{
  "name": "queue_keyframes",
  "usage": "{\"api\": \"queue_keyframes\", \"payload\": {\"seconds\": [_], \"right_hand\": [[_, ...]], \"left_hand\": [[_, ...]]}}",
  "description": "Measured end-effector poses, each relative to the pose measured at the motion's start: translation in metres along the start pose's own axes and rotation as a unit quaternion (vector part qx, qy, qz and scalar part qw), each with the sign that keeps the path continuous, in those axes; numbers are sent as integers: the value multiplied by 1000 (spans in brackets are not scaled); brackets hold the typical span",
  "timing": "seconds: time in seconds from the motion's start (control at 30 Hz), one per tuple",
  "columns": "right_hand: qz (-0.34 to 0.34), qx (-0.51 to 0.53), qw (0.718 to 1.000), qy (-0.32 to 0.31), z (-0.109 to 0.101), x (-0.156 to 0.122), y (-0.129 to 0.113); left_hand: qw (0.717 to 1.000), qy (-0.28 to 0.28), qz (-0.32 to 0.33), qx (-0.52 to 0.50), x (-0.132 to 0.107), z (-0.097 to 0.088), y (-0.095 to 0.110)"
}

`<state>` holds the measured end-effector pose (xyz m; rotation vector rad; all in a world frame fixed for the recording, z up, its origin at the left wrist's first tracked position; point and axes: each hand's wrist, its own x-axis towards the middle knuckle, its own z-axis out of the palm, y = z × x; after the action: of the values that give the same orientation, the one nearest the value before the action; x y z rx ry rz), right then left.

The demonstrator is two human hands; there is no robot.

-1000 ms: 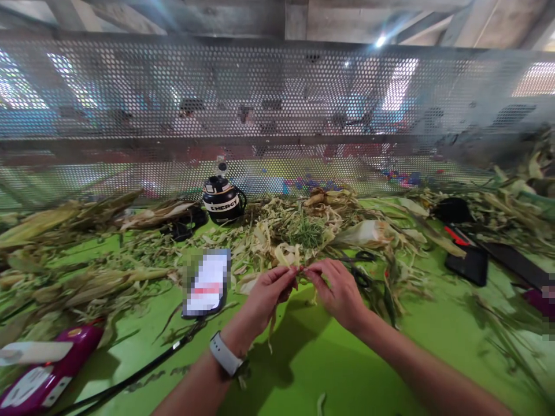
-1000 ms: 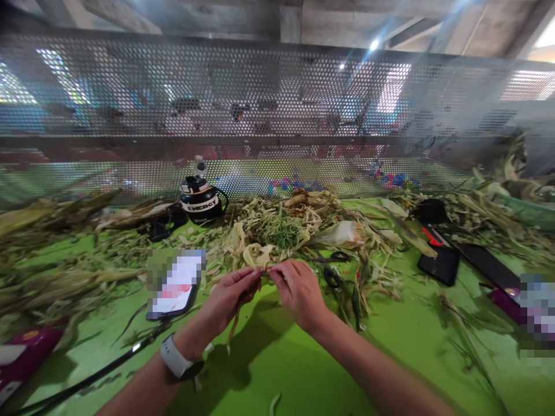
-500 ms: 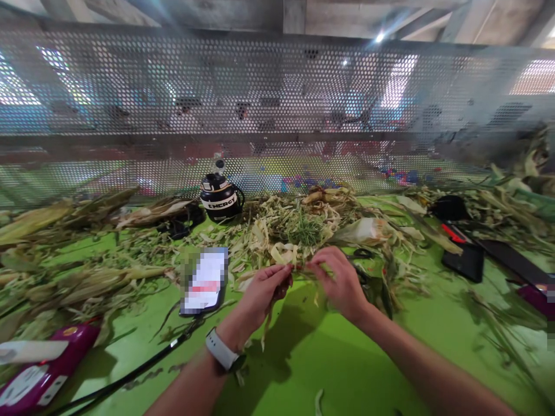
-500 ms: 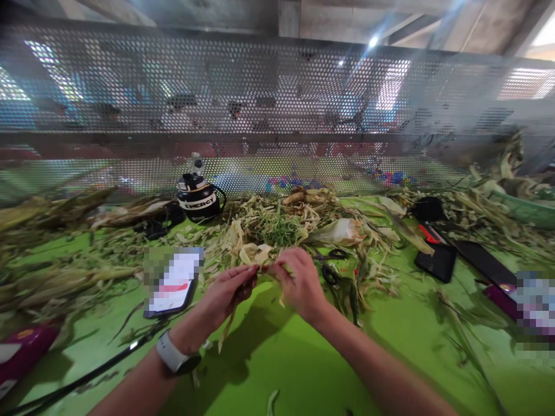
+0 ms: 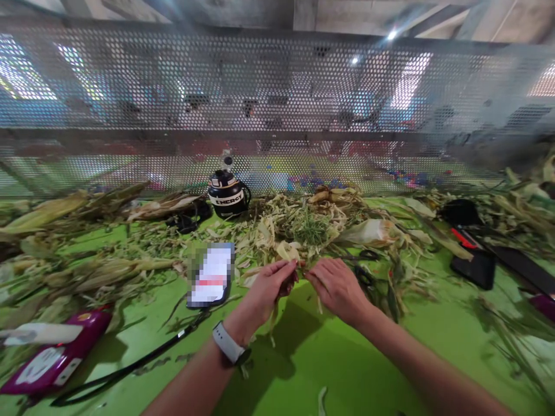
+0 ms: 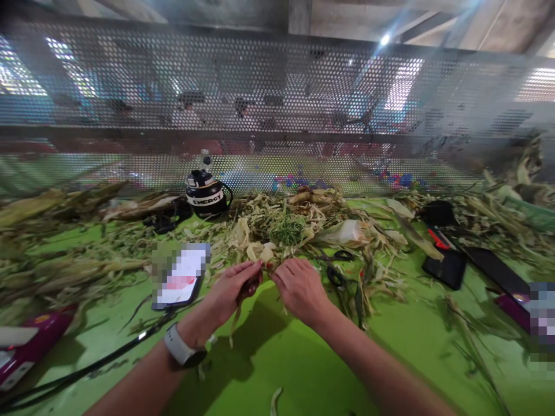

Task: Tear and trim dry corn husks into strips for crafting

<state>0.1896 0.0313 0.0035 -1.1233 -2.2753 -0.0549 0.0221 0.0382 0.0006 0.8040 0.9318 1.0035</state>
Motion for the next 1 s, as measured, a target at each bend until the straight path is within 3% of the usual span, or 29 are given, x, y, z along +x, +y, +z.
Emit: {"api": "queue_keyframes", "payload": {"seconds": [0.2, 0.27, 0.4, 0.47, 0.53, 0.67, 0.83, 0.9, 1.0], "right_hand": [[109, 216, 969, -54, 5, 1, -3], [134, 302, 940, -87, 2, 2, -4], [202, 479, 848, -104, 2, 3, -4], [224, 504, 826, -115, 4, 3, -3], [231, 490, 833, -116, 6, 2, -2], [220, 441, 862, -120, 4, 2, 2], [237, 441, 851, -157, -9, 5, 7], [211, 396, 880, -154, -16, 7, 10], [158, 271, 949, -19, -24, 10, 16]], "left_hand": [[994, -49, 27, 97, -1, 1, -1], [991, -55, 34, 115, -1, 1, -2], [984, -71, 57, 155, -1, 1, -5], [973, -58, 93, 201, 0, 0, -7], [965, -43, 120, 229, 1, 0, -7], [973, -24, 107, 203, 1, -2, 2], [976, -26, 103, 189, -1, -9, 16], [977, -63, 93, 183, -1, -11, 17], [968, -121, 88, 202, -1, -9, 12]]}}
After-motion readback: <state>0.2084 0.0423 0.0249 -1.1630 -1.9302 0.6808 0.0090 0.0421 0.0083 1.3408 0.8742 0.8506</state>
